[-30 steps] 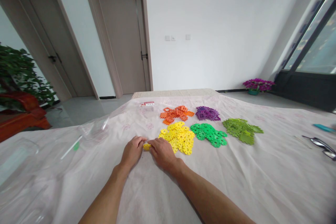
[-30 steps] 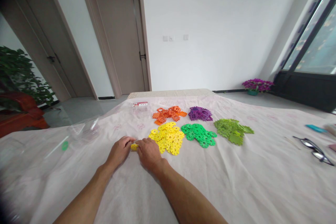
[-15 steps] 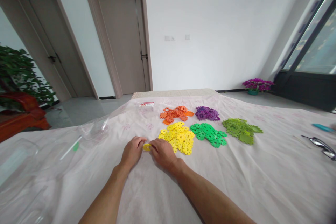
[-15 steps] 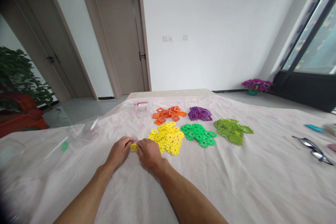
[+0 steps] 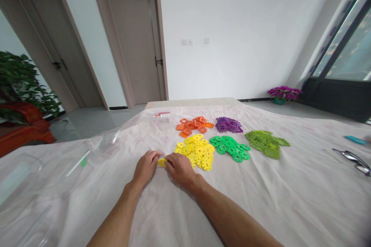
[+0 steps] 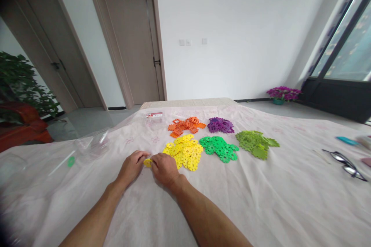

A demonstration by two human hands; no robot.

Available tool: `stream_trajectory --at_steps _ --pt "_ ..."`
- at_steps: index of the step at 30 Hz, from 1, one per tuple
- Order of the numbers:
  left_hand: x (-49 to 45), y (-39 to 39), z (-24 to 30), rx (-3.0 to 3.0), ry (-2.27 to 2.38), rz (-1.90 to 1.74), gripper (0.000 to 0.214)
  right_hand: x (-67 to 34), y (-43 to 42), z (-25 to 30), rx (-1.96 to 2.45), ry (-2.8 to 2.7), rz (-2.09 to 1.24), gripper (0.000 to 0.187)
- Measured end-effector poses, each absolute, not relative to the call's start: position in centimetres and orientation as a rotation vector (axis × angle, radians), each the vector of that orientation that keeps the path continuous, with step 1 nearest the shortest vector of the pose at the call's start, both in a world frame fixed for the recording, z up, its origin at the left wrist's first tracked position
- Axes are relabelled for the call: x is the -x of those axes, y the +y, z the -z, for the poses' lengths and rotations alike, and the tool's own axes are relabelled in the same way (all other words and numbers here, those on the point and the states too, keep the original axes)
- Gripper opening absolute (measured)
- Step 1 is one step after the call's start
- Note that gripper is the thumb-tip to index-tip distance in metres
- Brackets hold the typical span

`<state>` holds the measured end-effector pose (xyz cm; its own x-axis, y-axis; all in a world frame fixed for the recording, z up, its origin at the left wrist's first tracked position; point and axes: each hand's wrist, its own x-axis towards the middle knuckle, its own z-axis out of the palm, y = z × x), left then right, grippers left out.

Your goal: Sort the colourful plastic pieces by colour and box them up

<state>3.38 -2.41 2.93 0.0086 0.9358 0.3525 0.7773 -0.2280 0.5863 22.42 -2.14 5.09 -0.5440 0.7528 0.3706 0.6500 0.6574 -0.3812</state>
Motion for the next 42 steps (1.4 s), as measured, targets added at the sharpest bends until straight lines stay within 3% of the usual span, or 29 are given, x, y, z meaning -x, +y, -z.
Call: stream_trajectory --at_steps 42 --pt "-3.36 -2.47 -2.89 -2.045 1.796 -1.025 0.027 -22.63 -2.03 -4.88 1.049 -2.381 -0.347 0.019"
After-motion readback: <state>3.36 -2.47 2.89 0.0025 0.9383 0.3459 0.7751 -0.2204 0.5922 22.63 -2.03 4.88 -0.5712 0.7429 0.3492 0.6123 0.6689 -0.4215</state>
